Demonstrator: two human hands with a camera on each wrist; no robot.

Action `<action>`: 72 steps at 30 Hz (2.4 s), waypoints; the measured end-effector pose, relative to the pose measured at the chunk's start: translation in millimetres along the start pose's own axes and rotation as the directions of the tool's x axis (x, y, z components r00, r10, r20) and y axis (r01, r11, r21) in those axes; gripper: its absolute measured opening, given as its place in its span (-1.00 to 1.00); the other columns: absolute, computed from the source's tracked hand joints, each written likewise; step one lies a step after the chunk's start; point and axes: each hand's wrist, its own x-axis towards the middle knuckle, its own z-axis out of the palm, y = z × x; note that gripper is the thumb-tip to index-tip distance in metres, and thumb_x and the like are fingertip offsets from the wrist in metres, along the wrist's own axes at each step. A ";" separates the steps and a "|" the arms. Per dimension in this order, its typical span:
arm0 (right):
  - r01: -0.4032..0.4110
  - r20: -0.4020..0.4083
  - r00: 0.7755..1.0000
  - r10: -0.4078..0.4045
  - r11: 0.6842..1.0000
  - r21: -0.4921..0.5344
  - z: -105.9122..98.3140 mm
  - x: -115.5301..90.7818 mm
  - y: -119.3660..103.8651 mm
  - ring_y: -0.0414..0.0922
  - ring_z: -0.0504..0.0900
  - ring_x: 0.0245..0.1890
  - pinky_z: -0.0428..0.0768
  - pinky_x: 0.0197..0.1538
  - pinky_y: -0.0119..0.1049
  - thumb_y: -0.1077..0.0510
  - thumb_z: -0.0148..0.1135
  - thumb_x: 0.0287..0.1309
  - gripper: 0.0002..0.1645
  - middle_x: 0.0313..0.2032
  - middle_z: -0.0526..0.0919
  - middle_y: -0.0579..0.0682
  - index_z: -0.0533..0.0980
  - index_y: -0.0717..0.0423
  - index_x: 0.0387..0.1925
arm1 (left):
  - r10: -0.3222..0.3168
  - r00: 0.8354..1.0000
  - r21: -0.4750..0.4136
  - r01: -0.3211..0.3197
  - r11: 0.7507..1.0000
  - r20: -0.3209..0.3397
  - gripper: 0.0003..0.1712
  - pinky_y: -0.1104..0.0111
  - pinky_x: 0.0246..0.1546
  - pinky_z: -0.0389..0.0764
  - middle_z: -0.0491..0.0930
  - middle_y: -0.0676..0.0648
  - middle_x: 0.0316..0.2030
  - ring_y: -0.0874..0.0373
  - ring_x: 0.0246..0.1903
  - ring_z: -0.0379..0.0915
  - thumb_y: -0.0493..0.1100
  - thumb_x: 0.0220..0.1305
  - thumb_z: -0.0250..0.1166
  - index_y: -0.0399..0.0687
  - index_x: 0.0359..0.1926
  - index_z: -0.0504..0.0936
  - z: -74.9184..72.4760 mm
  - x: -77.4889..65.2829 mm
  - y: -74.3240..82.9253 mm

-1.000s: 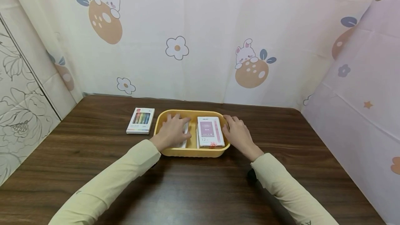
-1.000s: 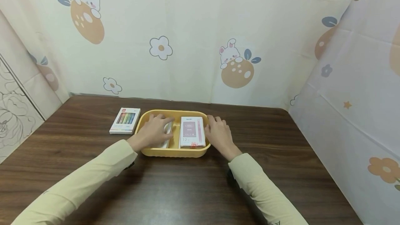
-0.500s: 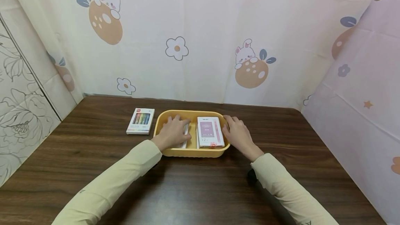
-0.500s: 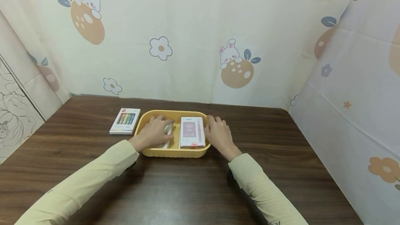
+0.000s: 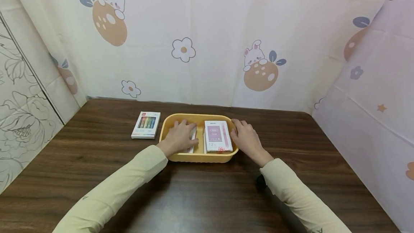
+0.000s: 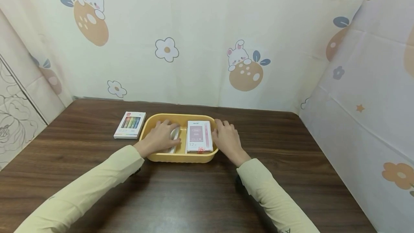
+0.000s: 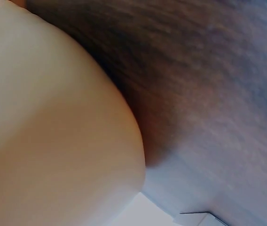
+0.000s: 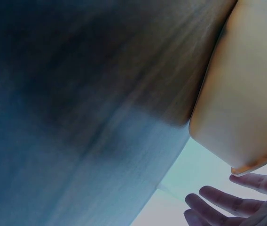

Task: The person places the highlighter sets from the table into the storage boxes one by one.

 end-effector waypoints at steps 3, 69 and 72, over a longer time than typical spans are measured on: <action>0.002 -0.003 1.000 -0.002 1.000 0.002 0.0 0.1 0.0 0.16 0.56 -0.21 0.55 -0.33 -0.01 0.15 0.02 0.18 -0.54 -0.09 0.54 0.29 0.40 0.21 0.11 | 0.005 1.000 0.005 -0.005 1.000 -0.001 -0.33 0.00 -0.26 0.52 0.35 -0.22 0.12 -0.22 0.01 0.30 0.17 0.11 0.21 0.05 0.22 0.38 -0.3 -0.5 -0.1; -0.028 0.016 0.999 0.028 1.000 0.002 -0.5 1.8 -0.6 0.14 0.56 -0.18 0.55 -0.26 0.01 0.13 -0.01 0.19 -0.53 -0.08 0.54 0.25 0.39 0.18 0.13 | 0.116 0.970 0.219 -0.068 0.973 -0.214 -0.48 -0.08 -0.13 0.40 0.46 -0.19 0.01 -0.23 0.02 0.32 0.13 0.19 0.15 0.00 0.11 0.47 -55.3 -13.0 -61.3; -0.026 0.018 0.999 0.026 1.000 0.001 -0.4 1.9 -0.5 0.14 0.56 -0.19 0.55 -0.28 0.00 0.13 -0.01 0.19 -0.53 -0.08 0.54 0.25 0.39 0.18 0.13 | 0.112 0.966 0.212 -0.062 0.975 -0.232 -0.48 -0.10 -0.15 0.40 0.47 -0.21 0.00 -0.25 0.01 0.32 0.12 0.20 0.13 -0.03 0.10 0.47 -58.2 -13.7 -70.4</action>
